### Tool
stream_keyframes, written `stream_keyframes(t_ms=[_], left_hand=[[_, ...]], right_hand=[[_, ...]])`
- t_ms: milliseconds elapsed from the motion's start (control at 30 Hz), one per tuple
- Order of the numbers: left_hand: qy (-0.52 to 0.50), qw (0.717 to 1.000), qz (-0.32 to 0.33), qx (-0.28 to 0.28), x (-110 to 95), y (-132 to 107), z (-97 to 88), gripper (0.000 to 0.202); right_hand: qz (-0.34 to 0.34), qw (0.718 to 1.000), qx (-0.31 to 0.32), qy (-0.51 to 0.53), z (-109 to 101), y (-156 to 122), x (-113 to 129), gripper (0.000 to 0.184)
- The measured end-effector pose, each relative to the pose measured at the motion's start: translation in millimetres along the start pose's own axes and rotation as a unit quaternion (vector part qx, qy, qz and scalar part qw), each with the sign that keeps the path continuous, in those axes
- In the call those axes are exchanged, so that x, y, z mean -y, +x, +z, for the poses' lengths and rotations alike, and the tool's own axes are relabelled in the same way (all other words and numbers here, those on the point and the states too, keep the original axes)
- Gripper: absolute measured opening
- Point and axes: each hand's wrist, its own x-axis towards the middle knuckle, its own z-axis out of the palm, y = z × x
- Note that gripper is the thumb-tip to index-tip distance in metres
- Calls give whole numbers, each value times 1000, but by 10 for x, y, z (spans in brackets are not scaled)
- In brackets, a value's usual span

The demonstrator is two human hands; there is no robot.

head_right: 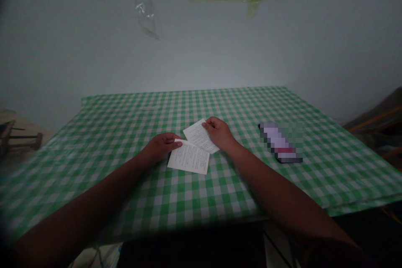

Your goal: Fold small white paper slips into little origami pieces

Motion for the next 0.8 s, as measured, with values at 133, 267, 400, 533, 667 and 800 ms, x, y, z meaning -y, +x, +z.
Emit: stream_keyframes(t_ms=[133,267,400,533,667,800], left_hand=[[4,1000,0,-6,1,7,-6,24],[-5,1000,-7,-1,14,17,-11,26],[-38,999,-15,-7,-4,3,-24,26],[-41,999,-20,-20,-46,-9,-63,26],[-50,998,-17,-33,-72,1,-117,23],[-55,998,-18,-41,-91,11,-176,24]], right_hand=[[2,1000,-7,-10,0,11,-15,24],[5,1000,-24,-20,-29,57,-66,26],[6,998,-59,-31,-112,143,-121,29],[0,995,-92,-42,-197,219,-180,28],[-5,989,-135,-58,-275,282,-257,26],[-4,982,-176,-74,-343,342,-332,24]])
